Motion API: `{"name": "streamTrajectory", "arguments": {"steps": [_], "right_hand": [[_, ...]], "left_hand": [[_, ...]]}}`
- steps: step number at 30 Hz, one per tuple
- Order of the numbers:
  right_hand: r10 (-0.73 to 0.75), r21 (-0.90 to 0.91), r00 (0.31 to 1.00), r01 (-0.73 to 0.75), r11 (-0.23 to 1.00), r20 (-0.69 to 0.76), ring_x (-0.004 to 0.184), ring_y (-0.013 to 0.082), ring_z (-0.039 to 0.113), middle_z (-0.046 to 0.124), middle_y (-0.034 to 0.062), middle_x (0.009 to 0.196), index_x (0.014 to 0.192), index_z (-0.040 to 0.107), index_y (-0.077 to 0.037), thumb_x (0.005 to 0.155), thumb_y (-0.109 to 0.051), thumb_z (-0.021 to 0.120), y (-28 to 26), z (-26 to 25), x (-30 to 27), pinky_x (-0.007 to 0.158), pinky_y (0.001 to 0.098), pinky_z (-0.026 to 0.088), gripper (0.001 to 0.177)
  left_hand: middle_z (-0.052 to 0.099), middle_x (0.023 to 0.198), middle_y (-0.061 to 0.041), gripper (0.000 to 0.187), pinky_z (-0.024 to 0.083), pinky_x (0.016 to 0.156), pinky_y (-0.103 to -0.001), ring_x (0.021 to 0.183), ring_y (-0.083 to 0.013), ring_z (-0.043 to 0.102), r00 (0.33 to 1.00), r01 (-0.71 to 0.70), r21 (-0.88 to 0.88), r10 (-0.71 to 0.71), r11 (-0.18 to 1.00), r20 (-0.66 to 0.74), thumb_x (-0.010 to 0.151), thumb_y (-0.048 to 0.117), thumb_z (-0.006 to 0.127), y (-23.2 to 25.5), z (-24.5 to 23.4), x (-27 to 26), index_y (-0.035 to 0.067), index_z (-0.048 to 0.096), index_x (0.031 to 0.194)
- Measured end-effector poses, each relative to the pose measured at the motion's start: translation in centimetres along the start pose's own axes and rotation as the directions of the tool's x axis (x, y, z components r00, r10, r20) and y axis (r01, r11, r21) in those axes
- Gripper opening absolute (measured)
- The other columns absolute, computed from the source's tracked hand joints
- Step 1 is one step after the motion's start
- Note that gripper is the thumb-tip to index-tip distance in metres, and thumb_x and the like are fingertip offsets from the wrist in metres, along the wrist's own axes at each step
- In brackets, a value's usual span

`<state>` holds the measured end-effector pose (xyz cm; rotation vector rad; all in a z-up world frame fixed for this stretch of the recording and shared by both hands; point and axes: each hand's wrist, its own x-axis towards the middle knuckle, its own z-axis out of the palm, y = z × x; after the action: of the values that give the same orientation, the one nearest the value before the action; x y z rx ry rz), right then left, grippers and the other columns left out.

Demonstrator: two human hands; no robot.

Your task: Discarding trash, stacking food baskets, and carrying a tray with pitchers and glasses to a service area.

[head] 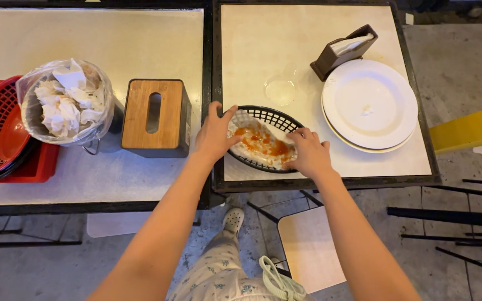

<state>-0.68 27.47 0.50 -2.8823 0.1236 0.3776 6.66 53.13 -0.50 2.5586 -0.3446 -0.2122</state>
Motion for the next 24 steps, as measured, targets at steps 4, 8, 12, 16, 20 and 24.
{"name": "streamTrajectory", "arguments": {"steps": [4,8,12,16,20,24], "right_hand": [[0.017,-0.017,0.997,-0.018,1.0,-0.069,0.121,0.0187,0.052,0.065,-0.001,0.119,0.123,0.072,-0.024,0.058,-0.035,0.095,-0.4,0.4,-0.2,0.098,0.0449,0.033,0.07],[-0.017,0.009,0.991,0.018,1.0,-0.129,0.108,0.0192,0.055,0.072,-0.0051,0.097,0.1,0.081,-0.022,0.066,-0.028,0.09,-0.1,1.1,-0.1,0.094,0.0459,0.031,0.036],[-0.144,-0.006,0.964,0.146,0.989,-0.224,0.104,0.0199,0.055,0.072,-0.0055,0.095,0.093,0.082,-0.023,0.075,-0.023,0.084,1.6,2.9,0.0,0.094,0.0463,0.031,0.018],[-0.182,0.025,0.947,0.195,0.98,-0.265,0.105,0.0198,0.056,0.072,-0.0065,0.101,0.096,0.082,-0.023,0.077,-0.023,0.081,1.9,2.9,-0.2,0.092,0.047,0.032,0.019],[-0.158,0.123,0.981,0.172,0.977,-0.114,0.116,0.0179,0.054,0.071,-0.0041,0.116,0.107,0.079,-0.016,0.081,-0.042,0.079,1.5,1.0,-0.6,0.095,0.0472,0.03,0.036],[-0.134,0.124,0.984,0.12,0.985,0.115,0.13,0.0181,0.045,0.063,0.0017,0.13,0.123,0.071,-0.013,0.068,-0.059,0.086,-0.4,-2.6,-1.6,0.099,0.0475,0.026,0.073]], "left_hand": [[0.025,0.161,-0.006,0.083,0.051,0.096,-0.05,0.136,-0.0342,0.044,0.993,-0.104,-0.052,0.107,0.993,0.055,0.071,0.049,0.088,1.9,-3.2,-1.0,0.027,0.055,0.144],[0.024,0.163,0.001,0.106,0.027,0.114,-0.055,0.147,-0.031,0.026,0.955,-0.285,0.205,0.26,0.936,0.141,0.058,0.066,0.091,0.1,-1.8,-0.3,0.026,0.049,0.147],[0.023,0.165,0.005,0.124,0.023,0.114,-0.058,0.147,-0.0291,0.026,0.935,-0.349,0.265,0.315,0.899,0.164,0.053,0.062,0.093,1.1,-2.1,-0.1,0.032,0.032,0.157],[0.018,0.167,0.007,0.138,0.022,0.112,-0.06,0.146,-0.0285,0.028,0.911,-0.4,0.314,0.335,0.861,0.242,0.049,0.058,0.095,2.3,-2.4,0.5,0.037,0.016,0.159],[0.033,0.162,0.003,0.143,0.025,0.11,-0.06,0.142,-0.0279,0.036,0.88,-0.465,0.34,0.382,0.818,0.283,0.05,0.055,0.096,2.8,-2.4,1.3,0.034,0.01,0.162],[0.048,0.147,-0.004,0.141,0.023,0.109,-0.06,0.137,-0.0256,0.039,0.852,-0.508,0.382,0.383,0.772,0.357,0.052,0.056,0.095,3.1,-2.2,2.0,0.025,0.012,0.162]]}}
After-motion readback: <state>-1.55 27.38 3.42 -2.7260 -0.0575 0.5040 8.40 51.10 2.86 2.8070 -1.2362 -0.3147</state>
